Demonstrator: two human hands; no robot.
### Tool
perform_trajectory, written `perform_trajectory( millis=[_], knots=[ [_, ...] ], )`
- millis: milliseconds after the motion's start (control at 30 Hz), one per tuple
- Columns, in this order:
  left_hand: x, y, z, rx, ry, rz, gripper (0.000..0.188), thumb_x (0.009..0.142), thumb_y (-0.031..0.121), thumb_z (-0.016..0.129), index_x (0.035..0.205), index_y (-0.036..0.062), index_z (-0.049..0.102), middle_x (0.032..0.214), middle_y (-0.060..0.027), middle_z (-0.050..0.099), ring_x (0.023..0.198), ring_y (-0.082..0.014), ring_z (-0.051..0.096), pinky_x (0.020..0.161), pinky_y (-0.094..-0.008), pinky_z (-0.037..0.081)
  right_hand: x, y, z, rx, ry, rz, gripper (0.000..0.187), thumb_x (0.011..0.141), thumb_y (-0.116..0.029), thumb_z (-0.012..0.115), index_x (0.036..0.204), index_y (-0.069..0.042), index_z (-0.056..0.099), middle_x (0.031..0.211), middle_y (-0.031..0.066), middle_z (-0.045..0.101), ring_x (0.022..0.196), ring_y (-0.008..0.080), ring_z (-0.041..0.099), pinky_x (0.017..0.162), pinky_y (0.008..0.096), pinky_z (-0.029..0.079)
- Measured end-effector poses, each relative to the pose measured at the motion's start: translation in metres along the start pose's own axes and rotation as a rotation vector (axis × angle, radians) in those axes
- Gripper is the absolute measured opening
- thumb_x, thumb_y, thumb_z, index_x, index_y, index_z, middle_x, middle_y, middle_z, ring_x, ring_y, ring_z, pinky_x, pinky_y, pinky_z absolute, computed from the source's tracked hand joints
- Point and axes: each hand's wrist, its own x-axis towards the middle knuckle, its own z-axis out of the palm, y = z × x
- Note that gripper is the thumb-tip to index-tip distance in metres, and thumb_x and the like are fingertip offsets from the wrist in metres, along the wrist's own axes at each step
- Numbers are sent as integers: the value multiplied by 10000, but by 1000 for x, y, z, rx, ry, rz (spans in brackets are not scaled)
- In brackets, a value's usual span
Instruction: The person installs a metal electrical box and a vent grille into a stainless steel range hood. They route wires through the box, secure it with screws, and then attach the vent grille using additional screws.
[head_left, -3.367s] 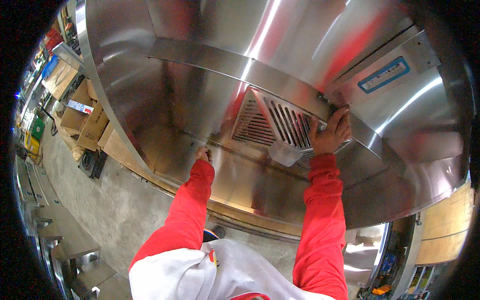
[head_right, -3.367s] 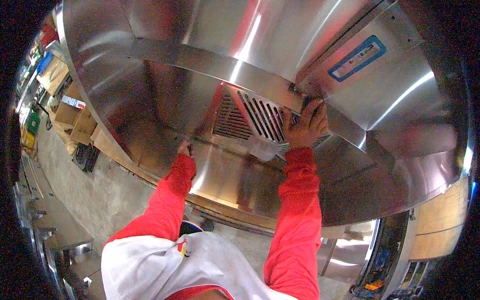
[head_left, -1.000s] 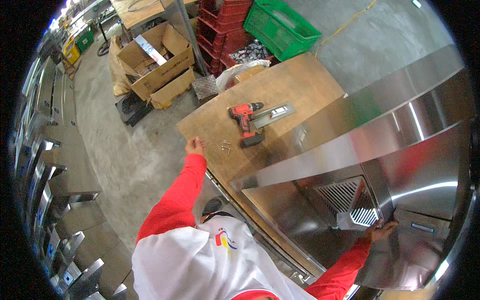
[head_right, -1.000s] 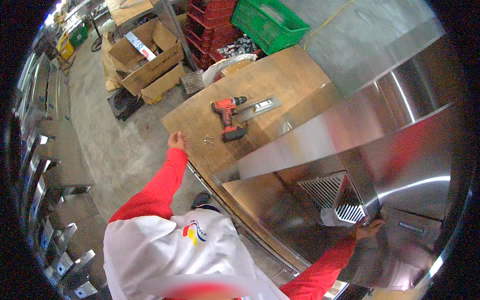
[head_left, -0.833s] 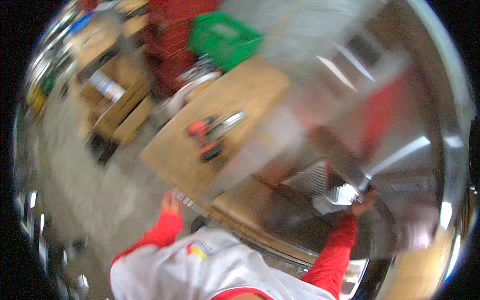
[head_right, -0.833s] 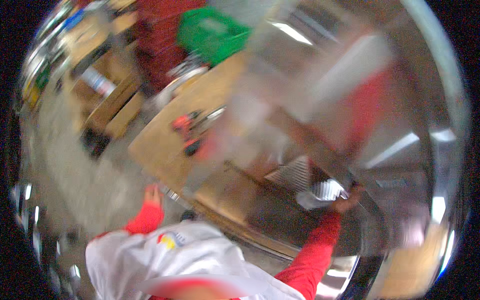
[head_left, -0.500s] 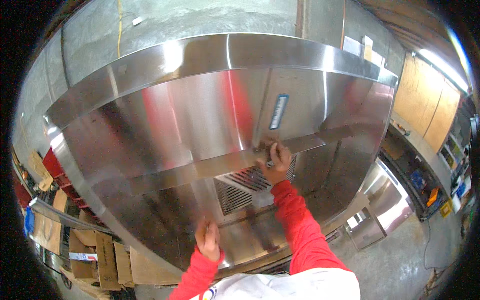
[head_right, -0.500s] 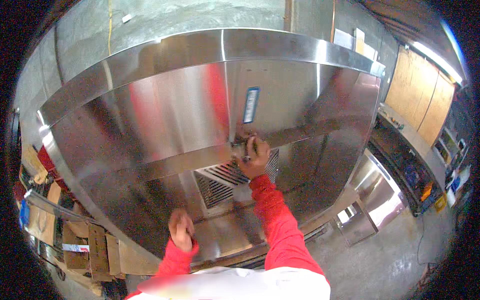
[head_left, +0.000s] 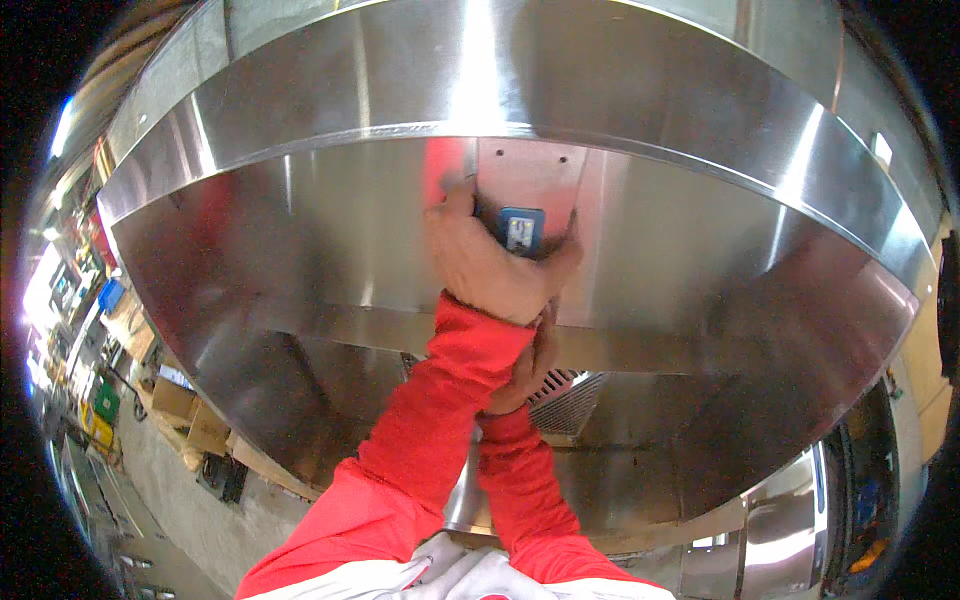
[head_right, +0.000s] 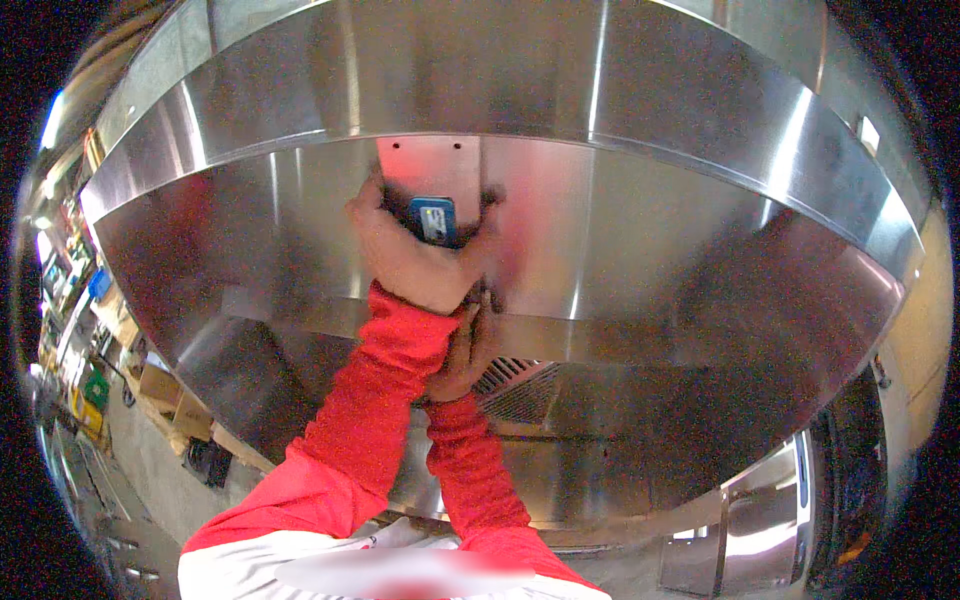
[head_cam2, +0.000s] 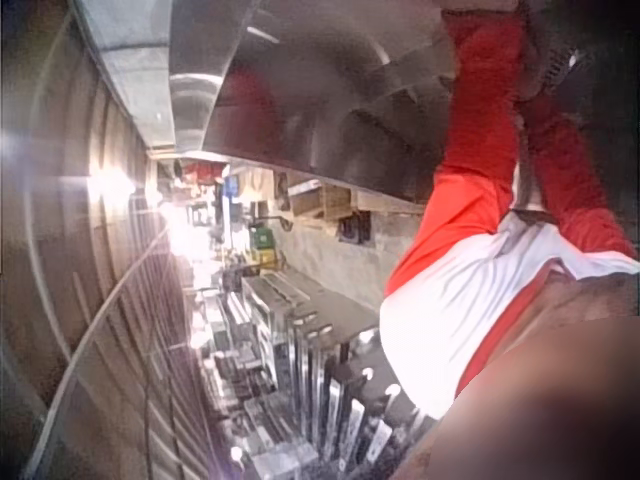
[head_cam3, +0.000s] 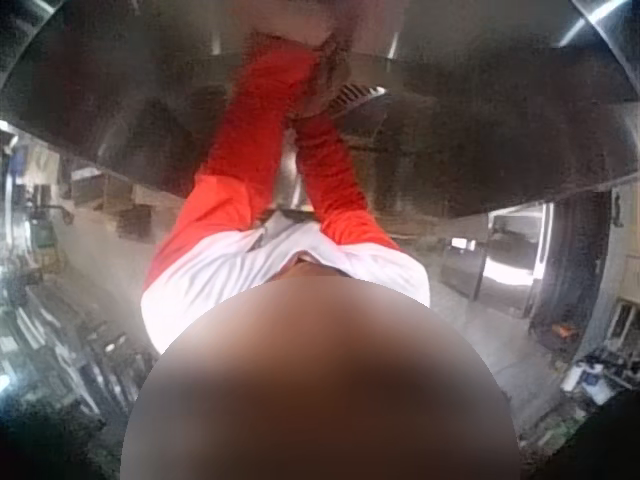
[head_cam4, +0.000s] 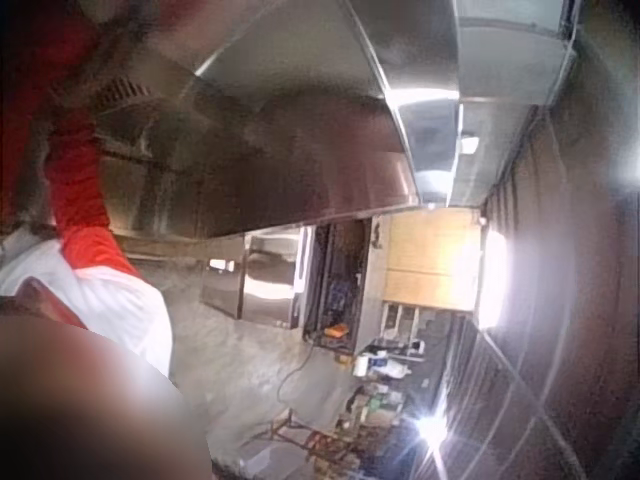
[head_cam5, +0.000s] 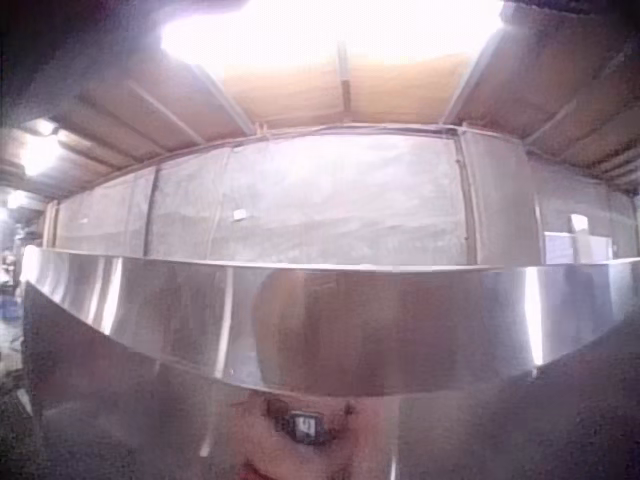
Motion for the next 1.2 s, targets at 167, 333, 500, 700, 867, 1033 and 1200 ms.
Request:
perform_trajectory(
  millis=[167,333,500,700,867,1033,1200],
  knots=[
    [8,-4,1,6,-96,-47,827,527,281,867,1188,-23,474,888,-152,508,786,-341,479,700,-465,392,-7,3,6,26,-101,160,633,958,-370,569,1441,26,462,1435,305,485,1276,465,525,1025,550,418],
    [12,-12,15,-47,115,22,794,529,284,842,1177,-15,495,856,-146,503,797,-336,487,655,-467,412,-1,24,17,72,-80,-31,579,959,-302,573,1425,28,473,1399,299,510,1238,459,544,1003,537,442],
    [10,-13,27,-14,-4,16,874,549,352,881,1210,-40,464,955,-155,482,850,-312,483,706,-451,413,27,33,8,116,-34,-176,467,916,-119,613,1354,28,547,1271,279,597,1138,429,607,977,505,482],
    [3,-19,36,-20,97,53,891,608,431,880,1234,-39,455,1018,-148,471,895,-299,495,758,-450,430,110,-15,-56,28,-154,68,194,843,-57,715,1027,1,722,1115,178,701,1038,324,666,884,418,534],
    [1,-33,47,-236,323,143,906,728,554,767,1338,-35,449,1018,-138,528,900,-299,500,773,-421,419,185,-49,-43,142,-411,-325,262,805,29,695,1057,-40,717,923,133,716,753,286,686,674,369,554],
    [-1,-31,48,-404,317,76,712,927,463,634,1423,10,399,1194,-148,501,1034,-268,495,894,-412,419,210,-61,-35,160,-507,-433,258,810,-54,702,1068,-49,711,905,137,696,783,341,675,665,381,548],
    [1,-19,45,-521,305,94,632,953,354,635,1441,59,363,1258,-127,477,1157,-254,492,957,-398,449,218,-58,-38,174,-468,-551,235,798,-64,736,1032,-47,723,890,129,710,781,319,701,648,344,552]
  ],
)
